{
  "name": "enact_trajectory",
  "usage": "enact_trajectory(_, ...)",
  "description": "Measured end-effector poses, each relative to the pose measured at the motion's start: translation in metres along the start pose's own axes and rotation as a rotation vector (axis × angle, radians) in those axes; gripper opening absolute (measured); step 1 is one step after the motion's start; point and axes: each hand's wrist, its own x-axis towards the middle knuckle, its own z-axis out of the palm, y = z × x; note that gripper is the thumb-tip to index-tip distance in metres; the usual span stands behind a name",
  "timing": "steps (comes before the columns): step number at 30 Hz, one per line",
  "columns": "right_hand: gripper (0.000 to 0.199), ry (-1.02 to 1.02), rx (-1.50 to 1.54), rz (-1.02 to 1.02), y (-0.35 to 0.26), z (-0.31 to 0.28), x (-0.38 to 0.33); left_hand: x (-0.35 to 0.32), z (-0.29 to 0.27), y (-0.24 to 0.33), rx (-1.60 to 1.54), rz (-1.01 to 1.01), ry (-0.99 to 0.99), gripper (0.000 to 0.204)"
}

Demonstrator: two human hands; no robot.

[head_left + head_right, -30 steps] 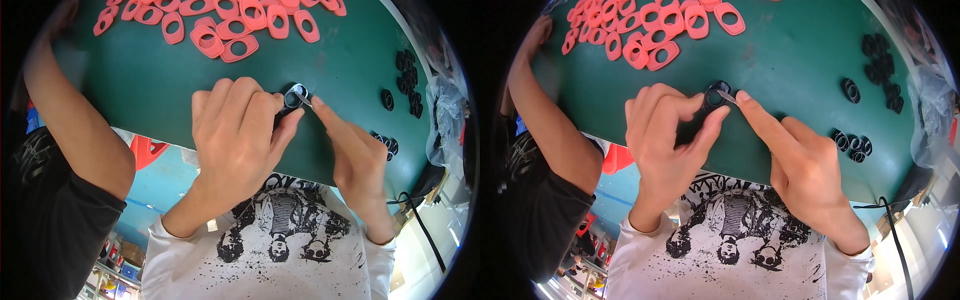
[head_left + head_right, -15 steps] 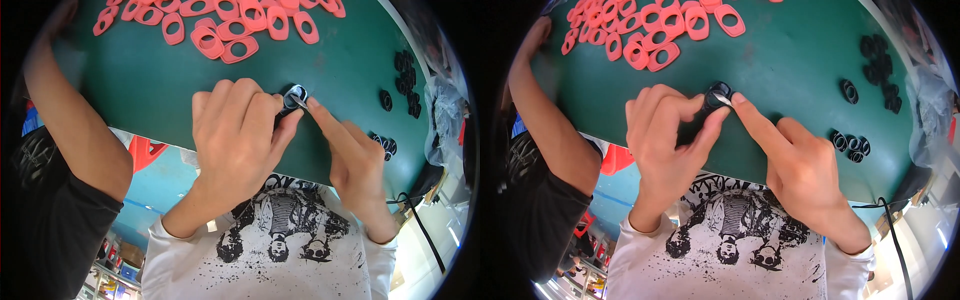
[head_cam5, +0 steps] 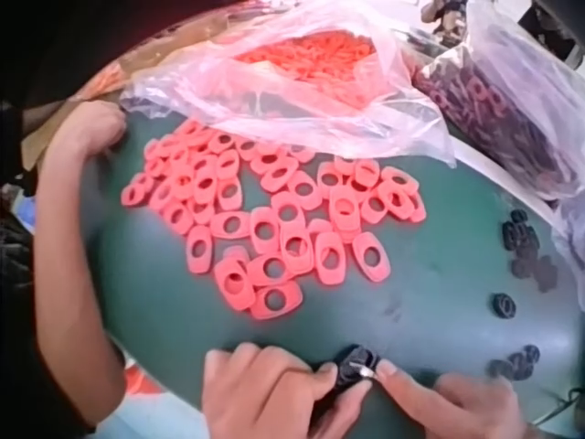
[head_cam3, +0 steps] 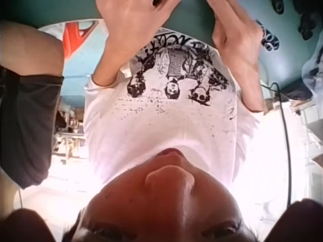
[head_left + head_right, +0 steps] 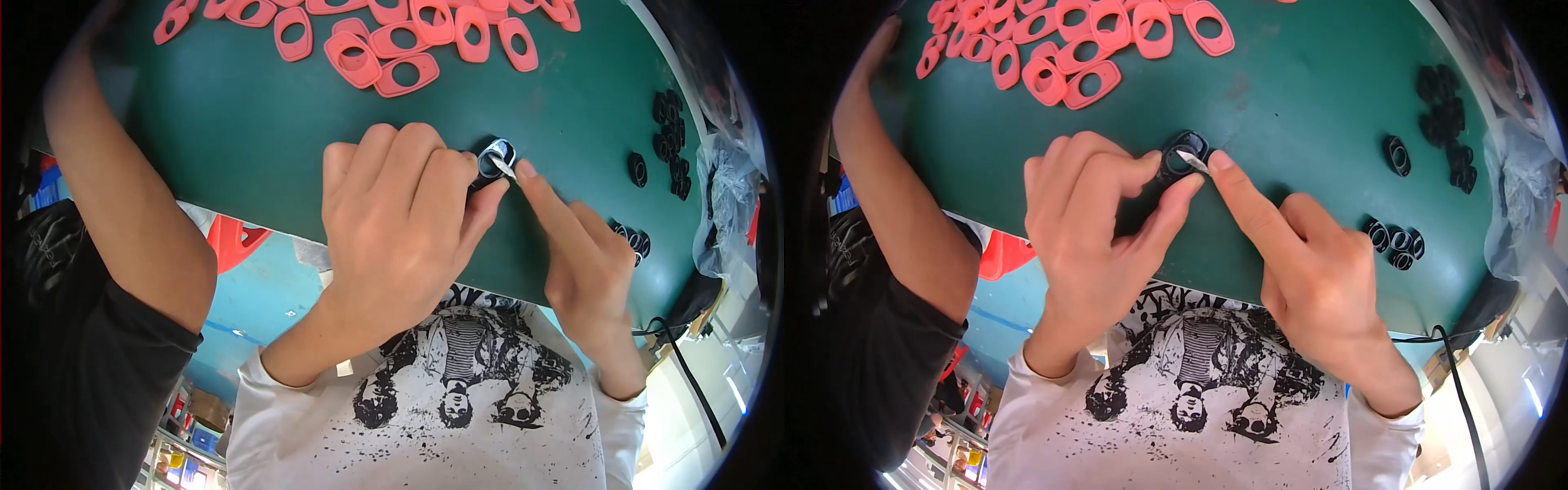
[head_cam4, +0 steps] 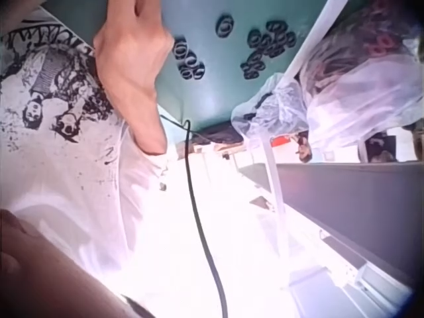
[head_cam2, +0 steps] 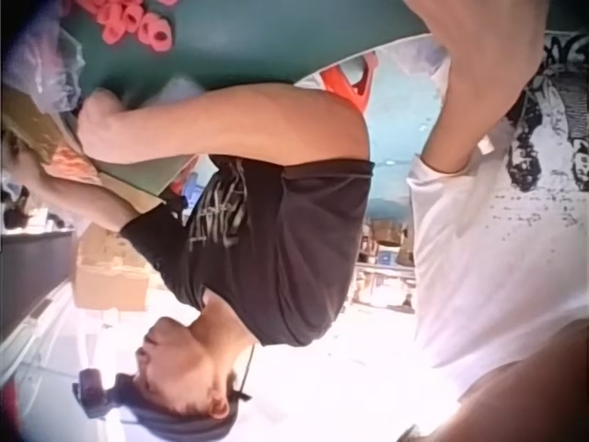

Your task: The person assembles small pink plastic rings and black plastic bases into finished components by hand and with tweezers at a factory workbench.

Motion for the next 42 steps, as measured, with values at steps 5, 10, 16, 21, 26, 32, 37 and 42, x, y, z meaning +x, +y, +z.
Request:
enact_trajectory(5, 0.075, 0.006, -0.002, -0.009, -0.006, -0.003, 0.003, 0.002, -0.001, -0.001, 0.000, 0.002, -0.017, 0.030)
enact_trajectory(10, 0.075, -0.148, -0.140, 0.152, -0.030, -0.020, 0.007, 0.001, -0.001, -0.001, 0.009, 0.016, -0.018, 0.031)
enact_trajectory(16, 0.076, -0.148, -0.191, 0.117, -0.028, -0.015, 0.010, 0.002, -0.004, -0.002, 0.011, 0.015, -0.028, 0.030)
enact_trajectory(21, 0.068, -0.132, 0.052, 0.114, -0.016, -0.020, 0.002, 0.000, -0.004, -0.001, 0.017, 0.030, -0.021, 0.031)
enact_trajectory(26, 0.063, -0.099, 0.099, 0.100, -0.011, -0.011, 0.007, 0.000, -0.002, -0.003, 0.021, 0.012, -0.017, 0.029)
enact_trajectory(32, 0.063, -0.103, 0.096, 0.082, -0.006, -0.012, 0.006, 0.003, -0.001, 0.002, 0.014, -0.001, -0.041, 0.028)
enact_trajectory(37, 0.068, -0.176, -0.122, 0.109, -0.019, -0.023, 0.012, 0.004, 0.001, 0.002, 0.021, 0.005, -0.041, 0.027)
enact_trajectory(42, 0.064, -0.205, -0.010, 0.092, -0.009, -0.021, 0.014, 0.001, -0.003, 0.000, 0.036, -0.005, -0.039, 0.028)
